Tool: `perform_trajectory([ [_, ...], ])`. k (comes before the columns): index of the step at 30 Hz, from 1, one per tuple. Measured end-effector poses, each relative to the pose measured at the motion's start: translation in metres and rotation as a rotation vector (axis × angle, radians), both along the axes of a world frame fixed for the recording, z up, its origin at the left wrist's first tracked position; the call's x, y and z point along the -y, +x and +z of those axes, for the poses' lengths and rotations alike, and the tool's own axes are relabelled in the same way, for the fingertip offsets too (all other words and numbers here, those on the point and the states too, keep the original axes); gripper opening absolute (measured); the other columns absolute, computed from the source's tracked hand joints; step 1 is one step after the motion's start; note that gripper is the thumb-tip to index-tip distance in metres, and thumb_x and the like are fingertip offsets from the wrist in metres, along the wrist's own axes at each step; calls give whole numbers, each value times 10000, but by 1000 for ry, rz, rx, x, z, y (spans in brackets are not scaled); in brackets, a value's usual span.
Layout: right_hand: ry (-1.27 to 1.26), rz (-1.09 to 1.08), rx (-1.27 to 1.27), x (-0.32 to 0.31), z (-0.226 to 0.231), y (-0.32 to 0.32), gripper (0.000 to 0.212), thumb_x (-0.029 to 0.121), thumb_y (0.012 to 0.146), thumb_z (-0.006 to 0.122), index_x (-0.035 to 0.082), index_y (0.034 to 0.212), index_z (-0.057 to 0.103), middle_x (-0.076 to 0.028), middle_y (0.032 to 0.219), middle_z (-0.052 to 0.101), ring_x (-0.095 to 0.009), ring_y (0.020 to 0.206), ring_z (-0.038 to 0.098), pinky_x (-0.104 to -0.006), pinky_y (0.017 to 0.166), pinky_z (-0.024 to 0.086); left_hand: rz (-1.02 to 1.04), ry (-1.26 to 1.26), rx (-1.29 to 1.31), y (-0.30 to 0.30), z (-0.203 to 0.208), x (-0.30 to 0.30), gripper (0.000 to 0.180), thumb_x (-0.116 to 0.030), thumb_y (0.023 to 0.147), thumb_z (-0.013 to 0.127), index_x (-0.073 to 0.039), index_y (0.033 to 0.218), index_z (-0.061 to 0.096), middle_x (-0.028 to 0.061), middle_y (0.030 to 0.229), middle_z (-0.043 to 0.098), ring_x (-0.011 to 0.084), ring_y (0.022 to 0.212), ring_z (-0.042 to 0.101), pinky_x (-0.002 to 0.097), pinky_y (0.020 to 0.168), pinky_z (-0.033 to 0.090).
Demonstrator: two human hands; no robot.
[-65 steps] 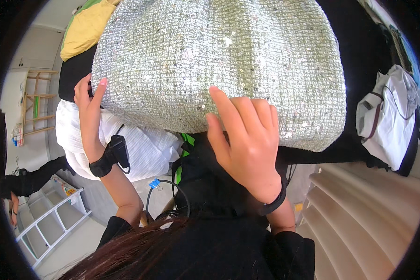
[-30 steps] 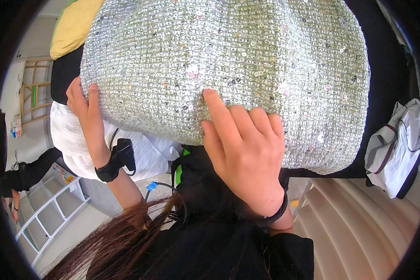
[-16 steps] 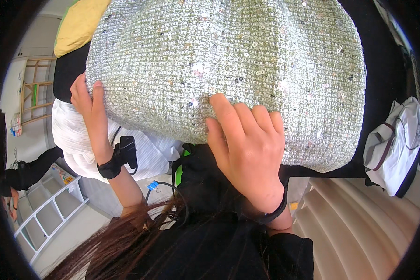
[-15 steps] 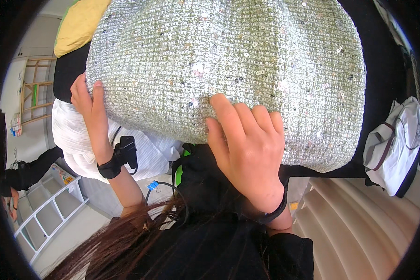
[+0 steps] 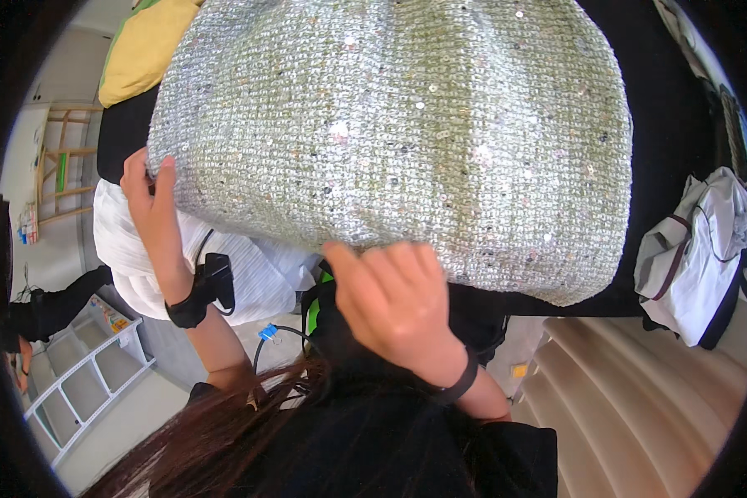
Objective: The person is folding multiple pieces of clothing on a bed, including a white shirt, a sequined skirt, and a yellow shirt.
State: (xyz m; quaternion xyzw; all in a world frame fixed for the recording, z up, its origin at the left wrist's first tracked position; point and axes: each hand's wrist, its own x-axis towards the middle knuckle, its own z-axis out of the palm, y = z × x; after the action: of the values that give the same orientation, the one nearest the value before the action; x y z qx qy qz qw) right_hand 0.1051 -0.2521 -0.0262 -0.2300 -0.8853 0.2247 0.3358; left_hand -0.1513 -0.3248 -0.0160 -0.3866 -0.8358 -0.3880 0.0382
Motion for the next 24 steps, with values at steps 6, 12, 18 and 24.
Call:
perform_trajectory([
  [6,-110,196,-29,26,-20,0,341,35,672,626,-7,1009,594,-41,709,434,-190,660,428,-307,601,350,-144,207,511,28,42,0,174,-96,887,560,4,1021,514,18,902,560,63,824,466,196,782,341],
  [12,-142,197,-22,30,-19,1,375,68,704,630,13,1072,576,-41,747,445,-192,681,444,-299,621,366,-340,199,706,39,81,7,219,-45,864,534,14,1071,493,50,970,592,75,869,509,208,815,353],
  [18,-254,180,-108,26,1,3,383,90,731,669,5,1094,579,-67,812,535,-220,672,486,-316,616,397,-512,581,1038,45,104,-1,457,-144,826,520,126,1182,423,225,1109,561,283,1014,580,375,905,447],
  [24,-306,222,-282,16,5,40,526,214,760,685,2,1214,521,-98,993,575,-221,722,510,-311,631,404,-542,605,1227,84,100,-13,473,-190,831,486,139,1165,423,261,1054,579,311,889,636,408,779,535],
])
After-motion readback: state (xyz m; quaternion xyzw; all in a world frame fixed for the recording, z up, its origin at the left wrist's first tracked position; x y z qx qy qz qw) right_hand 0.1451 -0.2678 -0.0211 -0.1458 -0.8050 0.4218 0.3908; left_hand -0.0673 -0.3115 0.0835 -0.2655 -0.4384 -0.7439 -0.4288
